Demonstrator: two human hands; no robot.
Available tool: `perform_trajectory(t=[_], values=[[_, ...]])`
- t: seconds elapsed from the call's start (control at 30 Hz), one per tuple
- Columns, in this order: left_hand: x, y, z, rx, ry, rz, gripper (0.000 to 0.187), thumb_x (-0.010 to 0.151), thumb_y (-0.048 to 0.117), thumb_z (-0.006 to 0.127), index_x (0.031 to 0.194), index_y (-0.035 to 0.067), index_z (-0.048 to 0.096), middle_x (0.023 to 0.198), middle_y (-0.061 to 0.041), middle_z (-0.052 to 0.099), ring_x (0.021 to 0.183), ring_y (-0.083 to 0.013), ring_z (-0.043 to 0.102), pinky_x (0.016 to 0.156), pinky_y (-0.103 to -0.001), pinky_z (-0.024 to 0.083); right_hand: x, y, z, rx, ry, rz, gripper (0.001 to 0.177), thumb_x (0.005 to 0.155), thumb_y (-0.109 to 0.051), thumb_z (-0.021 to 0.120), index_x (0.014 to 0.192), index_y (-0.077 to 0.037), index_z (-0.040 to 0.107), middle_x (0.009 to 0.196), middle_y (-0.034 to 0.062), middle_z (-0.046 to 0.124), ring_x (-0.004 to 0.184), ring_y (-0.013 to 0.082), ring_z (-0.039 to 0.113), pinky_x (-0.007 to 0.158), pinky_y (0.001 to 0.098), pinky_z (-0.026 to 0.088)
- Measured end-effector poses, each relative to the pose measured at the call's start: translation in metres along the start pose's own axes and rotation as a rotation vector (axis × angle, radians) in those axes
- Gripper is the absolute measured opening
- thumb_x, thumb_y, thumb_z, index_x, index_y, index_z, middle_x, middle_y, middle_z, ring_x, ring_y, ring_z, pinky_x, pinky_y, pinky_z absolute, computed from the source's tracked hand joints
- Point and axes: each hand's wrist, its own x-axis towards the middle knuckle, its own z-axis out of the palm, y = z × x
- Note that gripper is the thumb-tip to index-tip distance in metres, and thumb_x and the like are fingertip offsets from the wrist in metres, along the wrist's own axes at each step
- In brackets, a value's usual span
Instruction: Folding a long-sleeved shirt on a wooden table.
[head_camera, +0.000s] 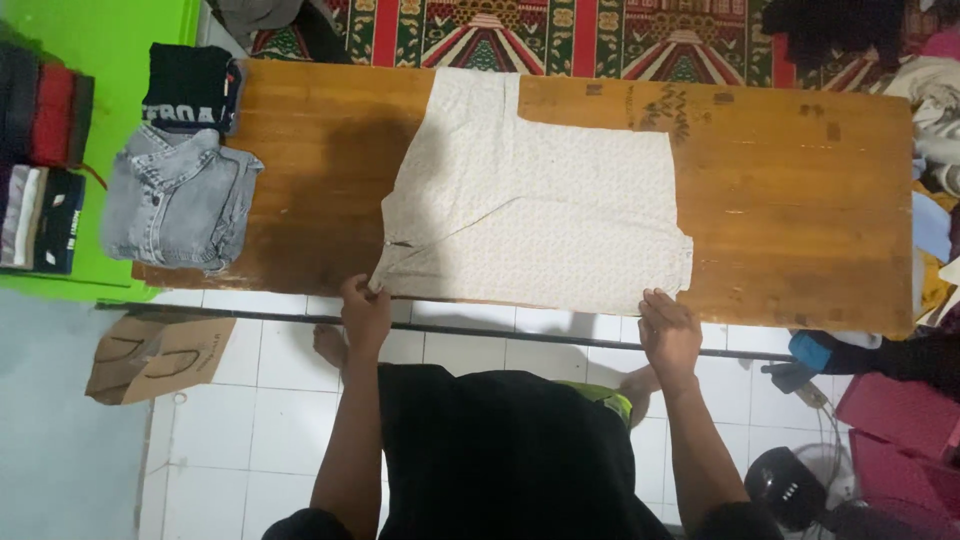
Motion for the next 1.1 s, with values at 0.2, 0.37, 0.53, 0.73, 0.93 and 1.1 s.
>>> perform_trajectory(t=[0.2, 0.37, 0.53, 0.73, 0.93, 1.1], values=[[-0.043, 0.074, -0.02, 0.072, 0.004, -0.102, 0.054, 0.096, 0.023, 0.064, 0.143, 0.004, 0.046, 0.131, -0.019, 0.063, 0.115, -0.0322, 0.063, 0.096, -0.045, 0.053, -0.018, 0.012, 0.014, -0.068, -0.088, 0.055, 0.021, 0.082, -0.004, 0.074, 0.102, -0.009, 0.078, 0.127, 0.0038, 0.074, 0.131, 0.0184, 0.063, 0.114, 0.0447, 0.042], [-0.004, 0.023, 0.035, 0.409, 0.254, 0.358, 0.057, 0.088, 0.023, 0.067, 0.138, 0.002, 0.052, 0.14, -0.022, 0.057, 0.13, -0.0408, 0.052, 0.107, -0.056, 0.041, 0.016, -0.028, 0.027, -0.007, -0.053, 0.107, 0.041, 0.08, -0.008, 0.069, 0.121, -0.007, 0.073, 0.136, 0.0117, 0.066, 0.136, 0.0307, 0.055, 0.115, 0.054, 0.036], [0.028, 0.034, 0.108, 0.5, 0.154, 0.762, 0.059, 0.096, 0.03, 0.063, 0.145, 0.001, 0.049, 0.153, -0.026, 0.045, 0.142, -0.0455, 0.041, 0.118, -0.062, 0.028, 0.074, -0.086, 0.08, 0.135, 0.001, -0.028, 0.046, 0.089, -0.012, 0.065, 0.135, -0.014, 0.064, 0.153, 0.0105, 0.056, 0.146, 0.0349, 0.049, 0.122, 0.0534, 0.035], [0.049, 0.089, 0.152, 0.53, -0.008, 0.914, 0.064, 0.105, 0.034, 0.053, 0.16, 0.006, 0.038, 0.168, -0.023, 0.032, 0.156, -0.0416, 0.027, 0.12, -0.068, 0.021, 0.133, -0.128, 0.121, 0.128, -0.115, -0.12, 0.05, 0.092, -0.018, 0.062, 0.139, -0.003, 0.059, 0.157, 0.0193, 0.047, 0.147, 0.0401, 0.041, 0.122, 0.056, 0.028], [0.052, 0.102, 0.148, 0.788, 0.02, 0.878, 0.063, 0.098, 0.047, 0.058, 0.151, 0.015, 0.046, 0.163, -0.022, 0.033, 0.152, -0.0403, 0.028, 0.112, -0.074, 0.025, 0.155, -0.039, 0.157, -0.096, -0.425, -0.007, 0.057, 0.103, -0.04, 0.045, 0.154, -0.016, 0.045, 0.167, 0.0119, 0.029, 0.153, 0.0352, 0.024, 0.125, 0.0553, 0.018], [0.046, 0.106, 0.145, 0.77, 0.109, 0.942, 0.058, 0.098, 0.044, 0.062, 0.147, 0.014, 0.055, 0.164, -0.02, 0.035, 0.153, -0.0394, 0.03, 0.115, -0.073, 0.027, 0.15, 0.064, 0.147, -0.33, -0.122, 0.145, 0.067, 0.109, -0.05, 0.032, 0.165, -0.014, 0.031, 0.174, 0.0127, 0.011, 0.159, 0.0403, 0.016, 0.128, 0.0593, 0.008]])
